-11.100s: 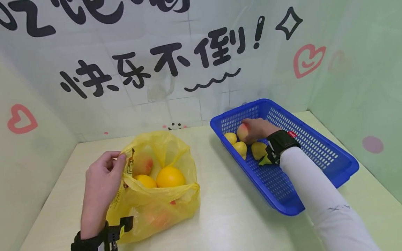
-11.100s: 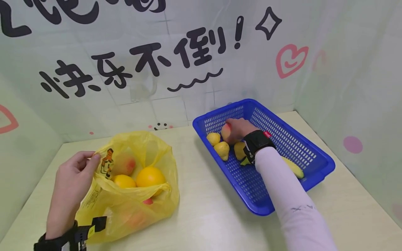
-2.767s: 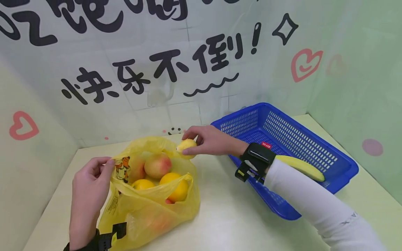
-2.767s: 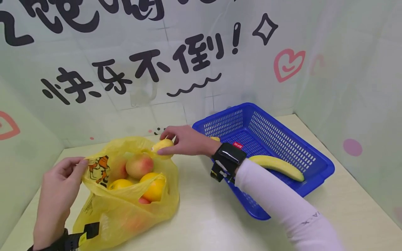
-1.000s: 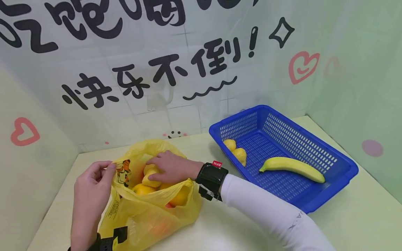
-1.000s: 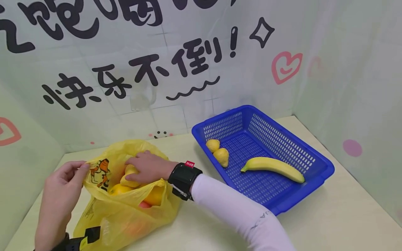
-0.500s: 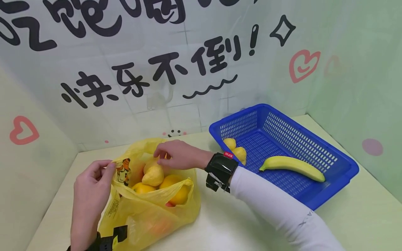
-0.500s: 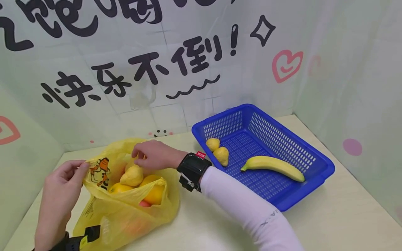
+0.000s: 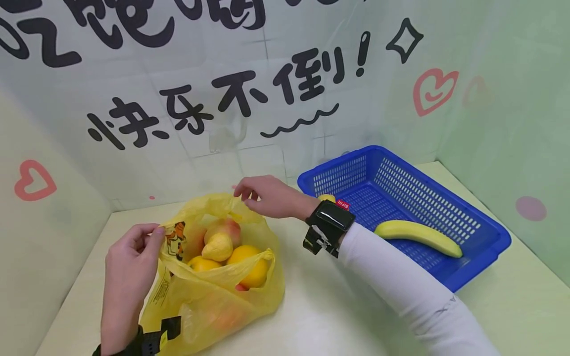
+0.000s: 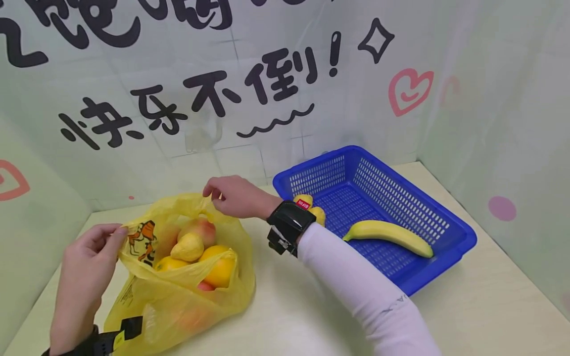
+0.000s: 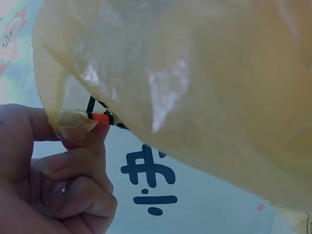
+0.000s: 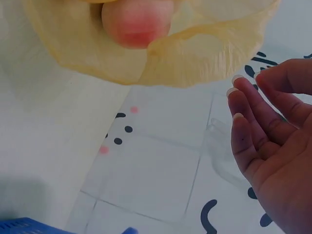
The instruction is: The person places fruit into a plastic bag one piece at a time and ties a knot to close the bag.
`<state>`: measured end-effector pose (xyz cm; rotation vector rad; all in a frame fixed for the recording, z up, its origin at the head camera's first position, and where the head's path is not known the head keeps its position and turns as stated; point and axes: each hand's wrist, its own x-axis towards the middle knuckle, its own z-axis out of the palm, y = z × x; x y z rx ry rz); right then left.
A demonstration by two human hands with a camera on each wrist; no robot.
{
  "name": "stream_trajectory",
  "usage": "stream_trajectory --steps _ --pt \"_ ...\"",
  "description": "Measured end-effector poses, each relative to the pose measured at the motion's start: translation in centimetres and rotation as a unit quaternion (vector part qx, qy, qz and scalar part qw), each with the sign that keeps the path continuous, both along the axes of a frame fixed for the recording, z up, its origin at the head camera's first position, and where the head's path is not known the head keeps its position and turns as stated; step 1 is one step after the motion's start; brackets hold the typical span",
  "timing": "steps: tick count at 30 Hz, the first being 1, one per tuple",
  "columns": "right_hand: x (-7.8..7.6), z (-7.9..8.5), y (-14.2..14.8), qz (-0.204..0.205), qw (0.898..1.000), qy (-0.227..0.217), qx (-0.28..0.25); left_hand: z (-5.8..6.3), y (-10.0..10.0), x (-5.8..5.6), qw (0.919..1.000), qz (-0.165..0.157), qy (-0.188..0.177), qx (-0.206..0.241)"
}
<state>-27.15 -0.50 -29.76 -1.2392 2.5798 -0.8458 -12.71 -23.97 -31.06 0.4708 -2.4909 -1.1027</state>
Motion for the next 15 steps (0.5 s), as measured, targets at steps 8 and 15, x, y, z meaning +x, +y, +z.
stream_trajectory --steps 8,15 --pt "-2.1 0.2 2.9 -0.074 0.997 -0.007 0.003 0.0 0.0 0.0 1.0 0.001 -0.002 -0.001" --pt "-4.0 0.0 6.1 -0.123 0.992 -0.008 0.03 -0.1 0.0 0.0 1.0 -0.001 -0.002 0.001"
